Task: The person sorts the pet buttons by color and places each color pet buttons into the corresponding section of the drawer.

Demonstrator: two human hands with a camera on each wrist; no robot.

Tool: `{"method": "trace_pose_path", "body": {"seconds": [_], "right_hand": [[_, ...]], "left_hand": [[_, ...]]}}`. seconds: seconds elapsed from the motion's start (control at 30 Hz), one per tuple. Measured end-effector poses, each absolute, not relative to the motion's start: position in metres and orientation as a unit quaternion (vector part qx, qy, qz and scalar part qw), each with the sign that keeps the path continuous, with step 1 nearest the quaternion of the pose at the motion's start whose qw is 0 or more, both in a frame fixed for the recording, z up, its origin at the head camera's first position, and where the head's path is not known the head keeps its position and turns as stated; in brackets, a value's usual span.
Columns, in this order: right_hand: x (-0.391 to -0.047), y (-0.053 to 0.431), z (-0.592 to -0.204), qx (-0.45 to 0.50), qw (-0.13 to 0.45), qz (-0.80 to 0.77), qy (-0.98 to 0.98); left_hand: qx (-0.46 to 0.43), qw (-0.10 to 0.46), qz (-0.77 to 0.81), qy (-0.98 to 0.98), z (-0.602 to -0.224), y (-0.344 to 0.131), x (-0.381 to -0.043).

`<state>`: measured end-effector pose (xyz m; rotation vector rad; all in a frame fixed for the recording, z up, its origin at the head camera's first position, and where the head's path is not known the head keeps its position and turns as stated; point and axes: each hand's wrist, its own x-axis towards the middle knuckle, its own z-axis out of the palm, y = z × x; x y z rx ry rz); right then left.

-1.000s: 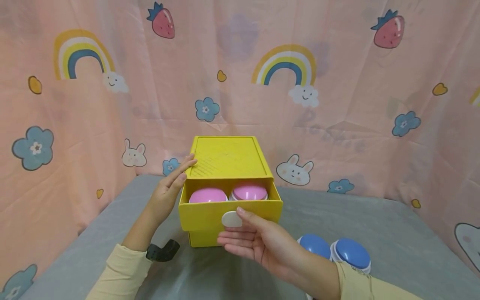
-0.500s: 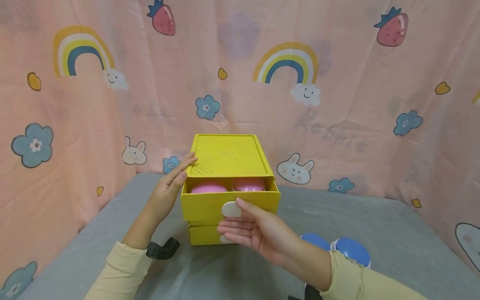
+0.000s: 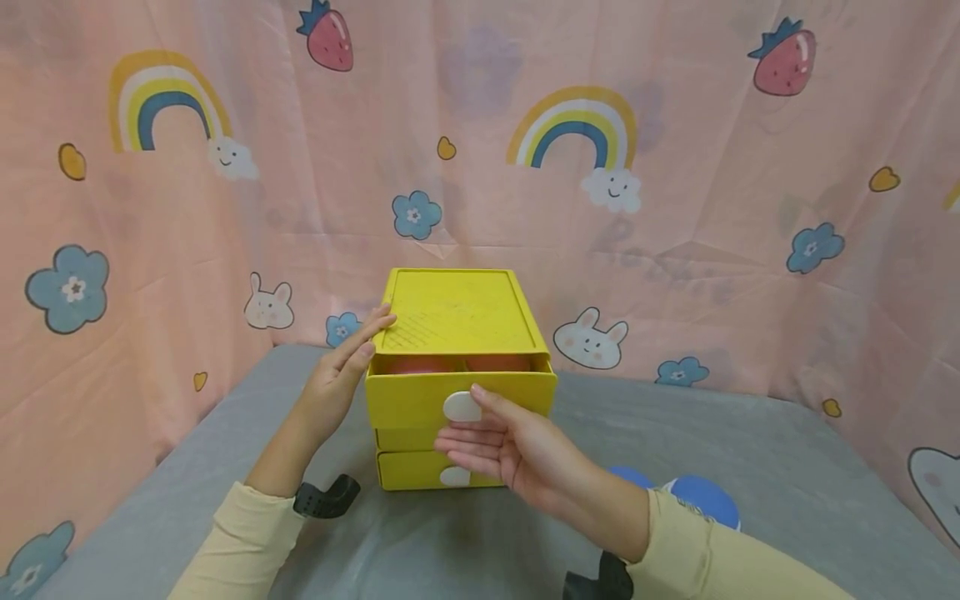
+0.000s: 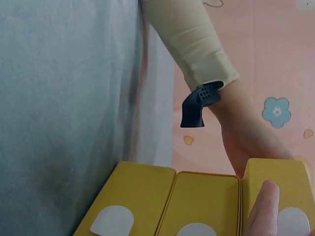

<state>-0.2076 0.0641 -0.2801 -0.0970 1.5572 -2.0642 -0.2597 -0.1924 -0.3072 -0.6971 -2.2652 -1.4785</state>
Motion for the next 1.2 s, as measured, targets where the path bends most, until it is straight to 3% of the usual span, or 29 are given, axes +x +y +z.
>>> {"method": "trace_pose_path", "body": {"seconds": [1.2], "right_hand": [[-0.23,0.058,-0.281,-0.047,0.261,-0.78,0.567]], "left_hand": [[-0.253,0.177,-0.523,-0.794,-0.308,-0.192,-0.261]]}}
